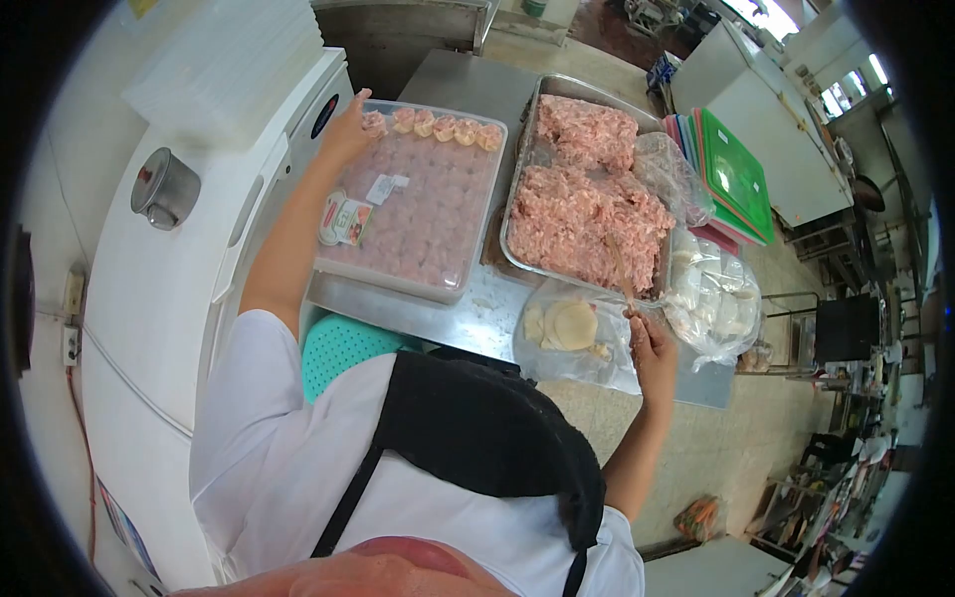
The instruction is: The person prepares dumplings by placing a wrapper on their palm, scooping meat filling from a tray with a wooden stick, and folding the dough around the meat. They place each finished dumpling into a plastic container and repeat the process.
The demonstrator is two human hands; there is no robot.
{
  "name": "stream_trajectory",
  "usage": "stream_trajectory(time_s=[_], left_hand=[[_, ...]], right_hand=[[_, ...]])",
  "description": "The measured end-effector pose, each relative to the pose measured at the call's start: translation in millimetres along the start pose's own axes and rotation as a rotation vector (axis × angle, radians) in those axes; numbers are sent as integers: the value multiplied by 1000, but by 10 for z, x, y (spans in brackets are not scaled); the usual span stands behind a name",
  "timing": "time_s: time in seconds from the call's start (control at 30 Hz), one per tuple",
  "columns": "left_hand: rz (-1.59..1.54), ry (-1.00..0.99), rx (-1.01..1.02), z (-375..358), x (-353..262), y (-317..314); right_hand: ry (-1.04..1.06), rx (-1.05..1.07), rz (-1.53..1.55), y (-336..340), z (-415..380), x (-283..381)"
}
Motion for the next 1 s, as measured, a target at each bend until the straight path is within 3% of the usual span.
stream_trajectory(time_s=[0.07, 0.33, 0.47, 0.57, 0.6, 0.7, 0.77, 0.83, 0.9, 1.0], left_hand=[[44, 110, 91, 76, 23, -88], [171, -30, 35, 391, -32, -160], [6, 51, 268, 235, -233, 11], [363, 11, 257, 180, -416, 1], [328, 69, 278, 50, -721, 46], [96, -414, 204, -551, -1446, -118], [-24, -586, 393, -1000, -1970, -472], [-253, -633, 595, -1380, -2268, -1001], [-229, -603, 826, -1622, -2438, -1539], [-181, -671, 837, -1821, -2434, -2292]], right_hand=[[3, 3, 22, -1, -22, -13], [-18, -12, 16, 46, -58, -40], [33, 27, -154, 61, 105, -134], [95, 76, -376, 31, 323, -17], [155, 79, -496, 12, 409, 55], [205, 92, -782, -58, 715, 194], [261, 76, -903, -141, 947, 336], [300, 8, -1038, -276, 1145, 540], [373, -10, -1194, -431, 1273, 659], [510, 53, -1378, -646, 1309, 702]])
Point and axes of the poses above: each hand's wrist, its own z-axis towards the middle knuckle, its own y-axis out of the back of the hand, x = y × z, the point moved 4 cm from there along z, towards the middle knuckle, and after that the axes turned 15 degrees about x, right-handed, at the moved point
